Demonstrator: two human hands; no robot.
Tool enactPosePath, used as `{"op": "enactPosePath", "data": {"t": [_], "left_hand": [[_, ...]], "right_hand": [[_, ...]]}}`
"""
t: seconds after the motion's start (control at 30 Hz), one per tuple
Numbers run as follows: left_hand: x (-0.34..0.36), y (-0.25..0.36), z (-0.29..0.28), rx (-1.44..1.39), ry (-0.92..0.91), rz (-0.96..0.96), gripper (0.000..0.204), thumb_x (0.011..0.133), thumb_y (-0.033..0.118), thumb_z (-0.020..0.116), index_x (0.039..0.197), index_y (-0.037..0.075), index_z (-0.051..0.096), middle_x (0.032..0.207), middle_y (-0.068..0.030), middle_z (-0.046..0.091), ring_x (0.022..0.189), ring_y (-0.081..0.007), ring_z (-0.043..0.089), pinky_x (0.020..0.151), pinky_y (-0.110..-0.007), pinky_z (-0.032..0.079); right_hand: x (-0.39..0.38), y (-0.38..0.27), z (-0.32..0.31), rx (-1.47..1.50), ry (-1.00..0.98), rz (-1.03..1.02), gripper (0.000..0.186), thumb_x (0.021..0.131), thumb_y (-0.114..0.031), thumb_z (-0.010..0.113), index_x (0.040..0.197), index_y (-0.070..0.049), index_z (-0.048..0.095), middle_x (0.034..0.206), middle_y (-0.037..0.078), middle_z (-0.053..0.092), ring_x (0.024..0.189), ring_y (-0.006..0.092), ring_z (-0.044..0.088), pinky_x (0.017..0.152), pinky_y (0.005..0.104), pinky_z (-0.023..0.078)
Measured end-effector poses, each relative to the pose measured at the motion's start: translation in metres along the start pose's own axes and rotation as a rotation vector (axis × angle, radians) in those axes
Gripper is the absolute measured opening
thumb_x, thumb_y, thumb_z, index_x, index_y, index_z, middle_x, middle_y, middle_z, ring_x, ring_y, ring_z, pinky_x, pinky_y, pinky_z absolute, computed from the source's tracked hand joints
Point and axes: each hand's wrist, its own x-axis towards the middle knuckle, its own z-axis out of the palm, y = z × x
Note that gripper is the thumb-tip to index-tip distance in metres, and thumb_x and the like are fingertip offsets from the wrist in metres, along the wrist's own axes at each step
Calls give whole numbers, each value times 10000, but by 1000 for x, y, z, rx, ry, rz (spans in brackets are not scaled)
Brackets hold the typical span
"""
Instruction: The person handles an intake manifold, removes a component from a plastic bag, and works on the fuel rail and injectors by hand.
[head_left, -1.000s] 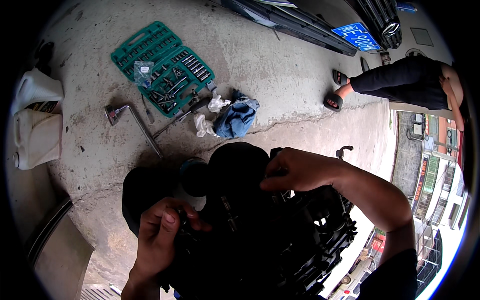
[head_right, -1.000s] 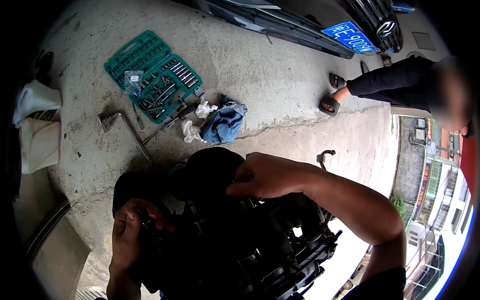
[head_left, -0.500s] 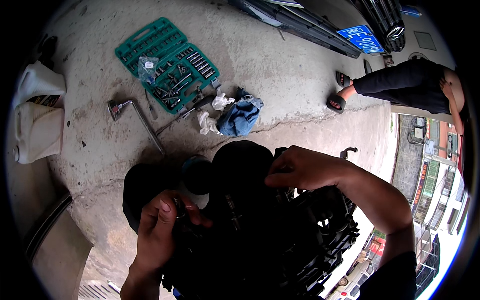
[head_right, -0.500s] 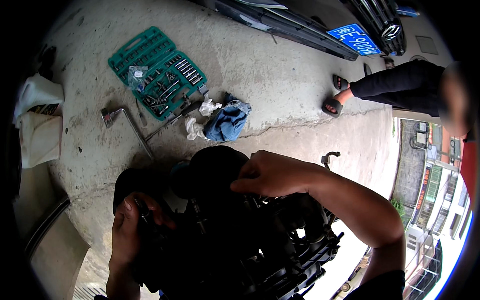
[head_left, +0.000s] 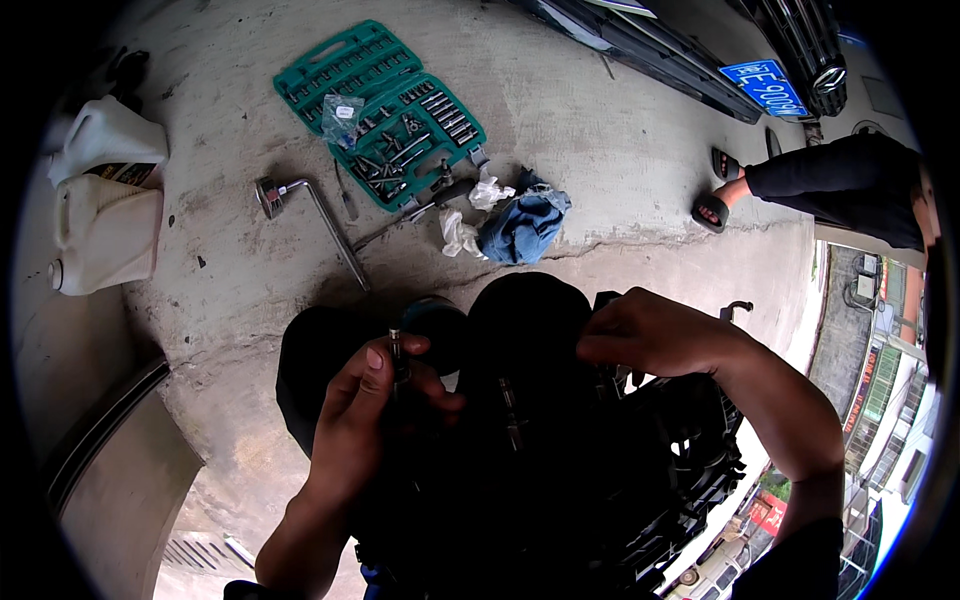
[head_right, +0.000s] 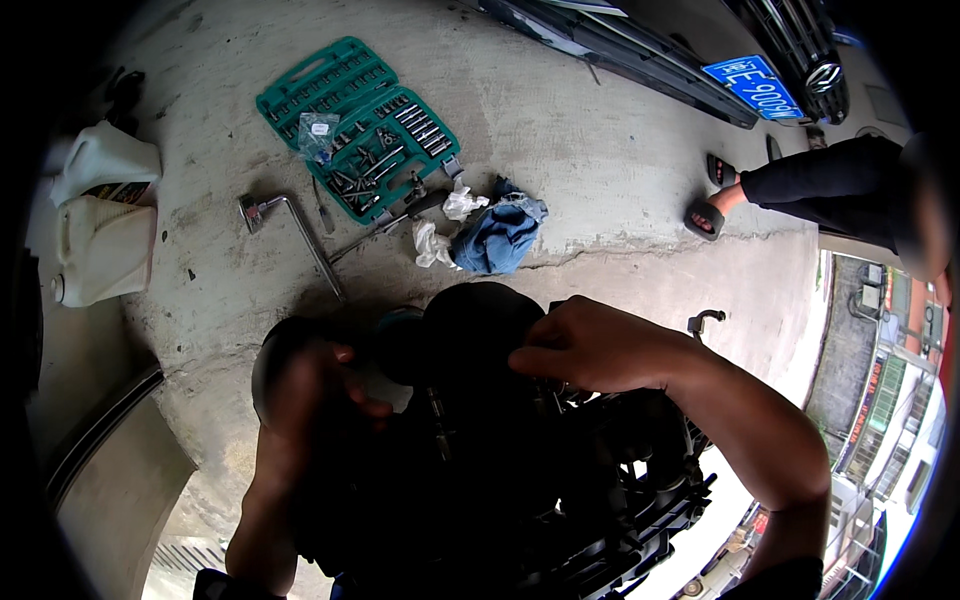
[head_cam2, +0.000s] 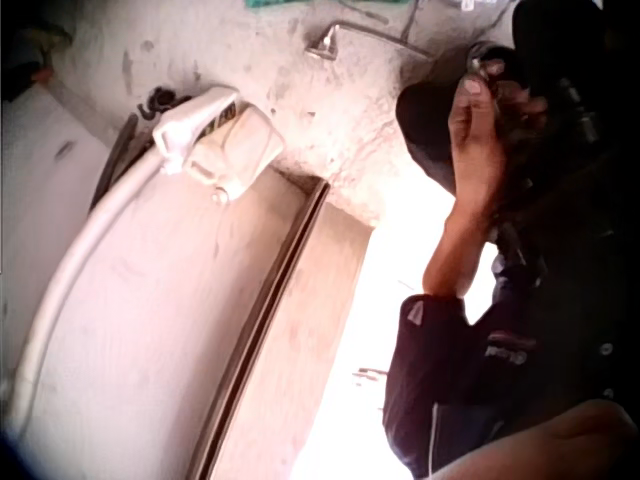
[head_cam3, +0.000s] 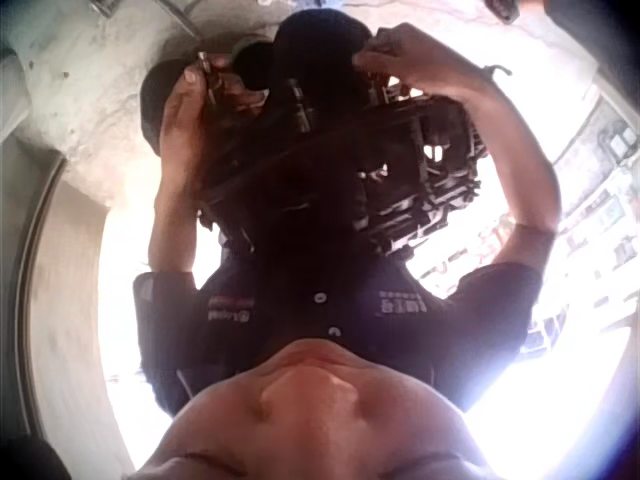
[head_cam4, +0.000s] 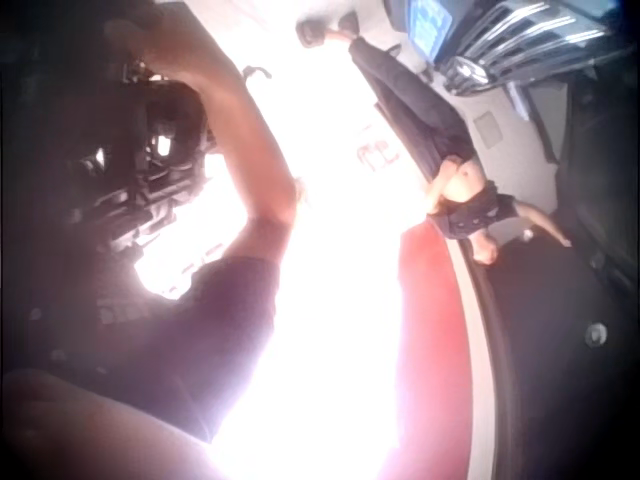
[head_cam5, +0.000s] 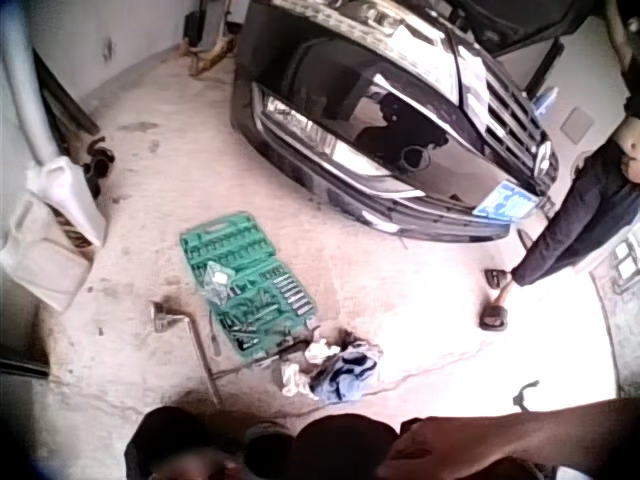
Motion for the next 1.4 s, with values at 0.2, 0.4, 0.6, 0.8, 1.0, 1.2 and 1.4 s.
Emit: {"op": "enactPosePath", "data": {"t": [0.2,0.4,0.6,0.8,1.0,1.2,1.4], "left_hand": [[-11,13,-6,-34,-35,-36,502,987,482,392,1204,43,502,939,-98,627,942,-271,667,785,-380,552],[-19,22,-6,-27,-59,-39,488,990,474,390,1187,47,518,957,-97,630,965,-266,662,808,-382,547],[-27,31,-6,12,-87,-27,472,996,459,390,1181,45,522,965,-106,632,986,-254,650,830,-373,541],[-25,27,-14,-15,-179,12,431,998,421,418,1175,44,529,1033,-131,642,992,-250,642,858,-372,526],[-24,19,-15,-78,-300,124,408,1005,378,421,1153,17,540,1053,-138,634,1028,-242,622,902,-373,500],[-17,15,-10,-109,-427,268,372,1012,312,429,1123,-21,551,1072,-147,618,1061,-241,599,941,-376,464],[-16,11,2,-12,-363,320,389,1019,319,404,1115,-29,549,1059,-159,620,1028,-242,612,937,-380,469]], "right_hand": [[-5,2,7,6,108,-186,347,931,-337,578,974,-7,676,698,79,635,571,116,573,562,289,463],[-20,-15,2,-37,123,-223,281,885,-289,657,976,-23,677,767,87,653,755,152,608,687,307,479],[-21,-21,3,-118,-19,-219,295,869,-298,668,962,-18,680,792,83,655,739,163,614,673,303,477],[-23,-19,6,-49,20,-291,294,852,-269,689,998,-15,663,794,81,654,727,162,616,690,295,482],[-29,-29,5,-69,8,-243,335,848,-260,701,1057,-6,636,806,79,662,743,163,624,712,298,495],[-32,-21,0,-33,27,-234,340,882,-265,666,1084,6,626,876,98,685,797,176,646,749,305,504],[-60,2,-22,-26,387,-225,311,908,-189,635,1130,26,604,922,122,687,838,205,657,747,325,509]]}}
